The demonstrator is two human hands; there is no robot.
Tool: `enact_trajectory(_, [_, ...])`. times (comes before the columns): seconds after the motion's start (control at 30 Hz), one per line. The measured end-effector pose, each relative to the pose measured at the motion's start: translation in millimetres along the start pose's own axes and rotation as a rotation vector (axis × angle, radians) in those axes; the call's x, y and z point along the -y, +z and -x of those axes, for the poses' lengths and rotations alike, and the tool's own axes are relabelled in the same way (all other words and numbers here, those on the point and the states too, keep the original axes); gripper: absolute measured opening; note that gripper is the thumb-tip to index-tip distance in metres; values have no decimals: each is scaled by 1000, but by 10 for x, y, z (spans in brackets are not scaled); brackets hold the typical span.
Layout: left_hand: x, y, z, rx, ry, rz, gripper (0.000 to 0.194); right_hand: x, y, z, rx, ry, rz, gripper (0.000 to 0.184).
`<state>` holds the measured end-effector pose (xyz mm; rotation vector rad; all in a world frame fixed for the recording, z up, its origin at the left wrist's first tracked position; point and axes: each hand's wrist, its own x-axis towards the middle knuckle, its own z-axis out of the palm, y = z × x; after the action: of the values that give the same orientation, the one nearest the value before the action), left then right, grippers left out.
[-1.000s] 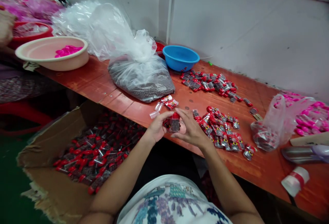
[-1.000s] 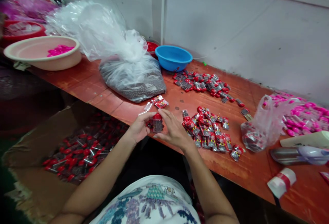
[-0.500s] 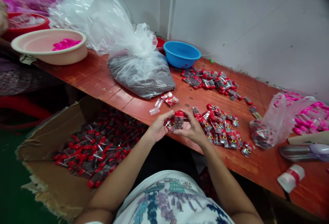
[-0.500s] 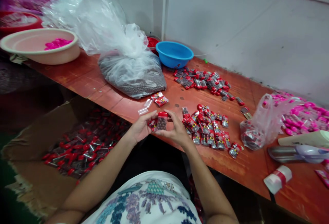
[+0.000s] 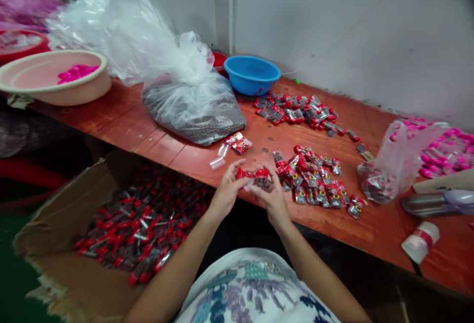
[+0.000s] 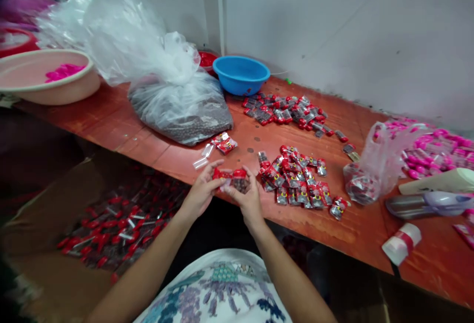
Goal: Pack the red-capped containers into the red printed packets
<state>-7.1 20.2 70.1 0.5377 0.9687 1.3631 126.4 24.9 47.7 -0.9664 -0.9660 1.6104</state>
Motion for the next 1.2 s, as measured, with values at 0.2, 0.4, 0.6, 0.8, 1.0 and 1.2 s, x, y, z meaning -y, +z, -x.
enact_trajectory(0.2, [149, 116, 47, 51, -80, 130, 51, -96, -75, -37, -73, -65, 73, 79])
enact_trajectory(0.4, [465, 240, 232, 51, -111, 330, 38, -101, -289, 34, -272, -174, 245, 65])
enact_trajectory(0.6, [658, 264, 235, -46, -113, 349, 26, -114, -281, 154, -294, -200, 295, 64])
enact_trajectory(0.8, [685, 182, 155, -184, -38, 303, 22, -135, -270, 212, -213, -150, 360, 70])
enact_trajectory(1.0, [579, -8, 83, -335, -18, 383, 25, -135, -267, 269, -46, -79, 525, 61])
enact_trajectory(1.2, [432, -126, 42, -430, -180, 461, 24, -198, -159, 304, 31, -109, 554, 57])
